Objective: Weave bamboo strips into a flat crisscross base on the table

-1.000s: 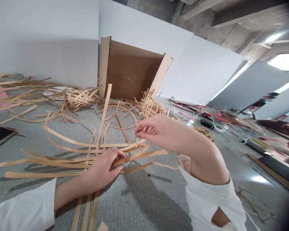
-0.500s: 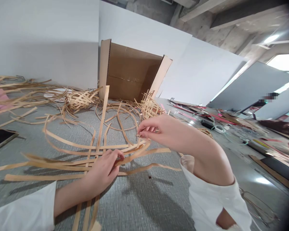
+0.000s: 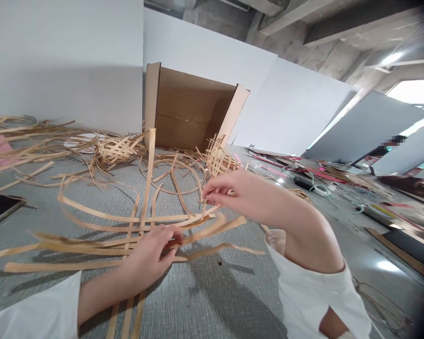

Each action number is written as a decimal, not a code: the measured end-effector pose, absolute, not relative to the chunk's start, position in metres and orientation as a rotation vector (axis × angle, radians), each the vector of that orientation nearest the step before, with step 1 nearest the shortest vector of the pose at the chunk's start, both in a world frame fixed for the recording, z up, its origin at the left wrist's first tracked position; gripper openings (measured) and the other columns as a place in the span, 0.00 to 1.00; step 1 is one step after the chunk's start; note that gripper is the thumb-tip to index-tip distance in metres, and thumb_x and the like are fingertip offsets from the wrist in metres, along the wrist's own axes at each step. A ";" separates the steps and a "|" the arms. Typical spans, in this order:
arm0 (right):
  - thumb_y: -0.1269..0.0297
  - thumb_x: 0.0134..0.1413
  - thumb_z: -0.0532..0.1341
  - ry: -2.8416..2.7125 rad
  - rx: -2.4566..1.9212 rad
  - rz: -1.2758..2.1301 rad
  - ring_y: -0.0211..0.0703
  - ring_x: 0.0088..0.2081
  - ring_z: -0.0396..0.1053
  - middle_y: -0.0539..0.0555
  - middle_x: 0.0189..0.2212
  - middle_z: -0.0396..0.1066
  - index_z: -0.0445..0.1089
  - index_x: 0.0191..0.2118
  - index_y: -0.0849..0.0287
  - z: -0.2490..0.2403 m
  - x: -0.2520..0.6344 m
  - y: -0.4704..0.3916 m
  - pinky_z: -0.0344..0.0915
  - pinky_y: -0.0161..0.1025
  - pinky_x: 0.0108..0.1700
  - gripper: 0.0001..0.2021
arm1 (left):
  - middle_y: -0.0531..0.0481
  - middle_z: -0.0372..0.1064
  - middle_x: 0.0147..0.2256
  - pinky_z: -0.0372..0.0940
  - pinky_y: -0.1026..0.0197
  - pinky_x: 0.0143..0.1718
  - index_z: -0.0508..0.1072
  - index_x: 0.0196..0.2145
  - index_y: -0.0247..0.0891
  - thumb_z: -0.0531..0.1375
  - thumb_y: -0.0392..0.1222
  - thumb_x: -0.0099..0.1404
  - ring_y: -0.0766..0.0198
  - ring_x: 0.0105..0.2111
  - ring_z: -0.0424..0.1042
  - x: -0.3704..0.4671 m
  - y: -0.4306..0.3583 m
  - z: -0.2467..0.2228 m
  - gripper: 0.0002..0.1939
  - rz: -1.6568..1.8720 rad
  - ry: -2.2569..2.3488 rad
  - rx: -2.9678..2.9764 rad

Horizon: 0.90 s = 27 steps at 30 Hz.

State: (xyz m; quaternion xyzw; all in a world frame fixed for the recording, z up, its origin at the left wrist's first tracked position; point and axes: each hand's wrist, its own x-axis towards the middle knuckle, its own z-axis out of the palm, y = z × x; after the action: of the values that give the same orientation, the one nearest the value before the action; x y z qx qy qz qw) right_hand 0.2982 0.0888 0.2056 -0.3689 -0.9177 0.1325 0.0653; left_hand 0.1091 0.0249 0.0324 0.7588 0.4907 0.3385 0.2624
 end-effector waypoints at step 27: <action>0.65 0.57 0.54 -2.685 -1.180 0.521 0.38 0.32 0.69 0.50 0.30 0.73 0.72 0.32 0.57 0.217 0.317 0.093 0.60 0.35 0.32 0.10 | 0.46 0.63 0.39 0.64 0.56 0.40 0.77 0.38 0.44 0.54 0.37 0.65 0.58 0.40 0.65 0.110 0.019 0.043 0.12 0.858 1.263 2.340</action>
State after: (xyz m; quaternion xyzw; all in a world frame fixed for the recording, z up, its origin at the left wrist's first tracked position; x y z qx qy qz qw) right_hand 0.3173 0.0931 0.2167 -0.3947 -0.8984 0.1744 0.0813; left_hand 0.1102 0.0189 0.0428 0.8249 0.4451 0.3025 0.1732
